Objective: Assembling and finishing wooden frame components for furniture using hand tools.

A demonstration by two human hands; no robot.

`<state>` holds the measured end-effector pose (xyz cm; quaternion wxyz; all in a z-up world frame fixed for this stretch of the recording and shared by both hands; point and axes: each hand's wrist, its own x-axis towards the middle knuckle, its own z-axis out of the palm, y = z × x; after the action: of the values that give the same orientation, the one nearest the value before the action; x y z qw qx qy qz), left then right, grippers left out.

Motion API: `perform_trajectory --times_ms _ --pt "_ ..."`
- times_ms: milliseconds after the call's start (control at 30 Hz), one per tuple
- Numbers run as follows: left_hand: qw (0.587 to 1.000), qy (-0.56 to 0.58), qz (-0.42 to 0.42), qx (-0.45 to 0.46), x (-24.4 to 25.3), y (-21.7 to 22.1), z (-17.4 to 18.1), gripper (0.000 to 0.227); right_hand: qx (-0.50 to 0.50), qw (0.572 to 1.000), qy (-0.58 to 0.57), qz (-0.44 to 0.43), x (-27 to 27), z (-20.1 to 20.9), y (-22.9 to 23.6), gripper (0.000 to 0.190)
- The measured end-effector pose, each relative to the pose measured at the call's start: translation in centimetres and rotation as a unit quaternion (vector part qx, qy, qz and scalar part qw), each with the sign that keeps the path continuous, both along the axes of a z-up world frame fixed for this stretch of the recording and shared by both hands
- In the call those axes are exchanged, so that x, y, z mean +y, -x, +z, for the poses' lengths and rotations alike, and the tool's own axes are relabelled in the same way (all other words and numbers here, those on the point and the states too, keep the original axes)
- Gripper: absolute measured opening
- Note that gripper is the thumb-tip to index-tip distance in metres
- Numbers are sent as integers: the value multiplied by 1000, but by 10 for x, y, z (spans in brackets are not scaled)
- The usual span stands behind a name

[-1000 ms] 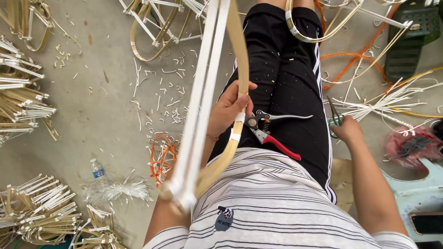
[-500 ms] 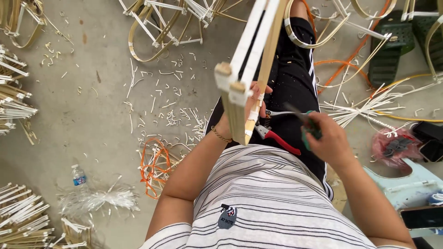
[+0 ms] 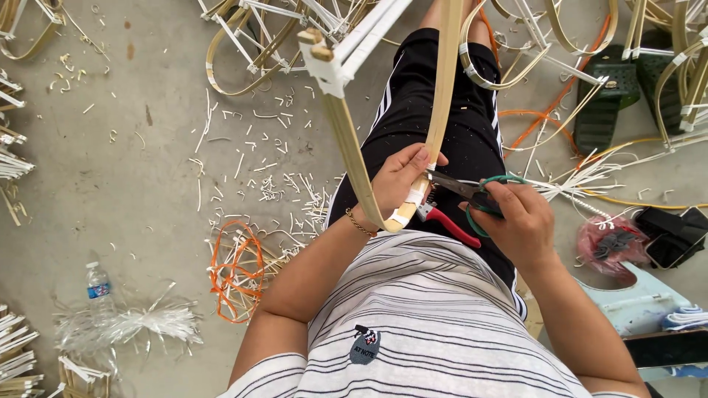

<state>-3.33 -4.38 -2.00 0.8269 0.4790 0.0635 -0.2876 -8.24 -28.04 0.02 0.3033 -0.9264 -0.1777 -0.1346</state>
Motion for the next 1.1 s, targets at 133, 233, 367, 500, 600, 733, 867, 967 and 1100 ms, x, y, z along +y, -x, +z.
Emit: perform_trajectory --times_ms 133,233,367,500,600,733,867,967,1100 --pt "1000 -1 10 4 0 0 5 35 65 998 20 1 -10 -19 7 43" --pt "999 -30 5 -23 2 -3 1 36 98 995 -23 -3 -9 -11 7 47" --pt "991 -90 -15 -100 8 -7 1 35 126 990 -38 42 -6 20 -1 51" --pt "974 -155 -40 -159 12 -9 8 34 124 989 50 58 -19 24 1 38" --pt "962 -199 -53 -181 14 -10 19 34 141 986 33 89 -22 43 -5 53" --pt "950 -224 -68 -205 16 -9 26 34 65 992 85 73 -11 69 -15 52" --pt "943 -237 -92 -216 15 -8 25 35 112 979 112 130 -14 71 -27 52" --pt "954 -201 -109 -193 15 -6 14 36 130 975 91 154 -23 52 -31 56" --pt "976 -94 -123 -156 11 -5 4 36 82 978 63 182 -15 60 -37 51"
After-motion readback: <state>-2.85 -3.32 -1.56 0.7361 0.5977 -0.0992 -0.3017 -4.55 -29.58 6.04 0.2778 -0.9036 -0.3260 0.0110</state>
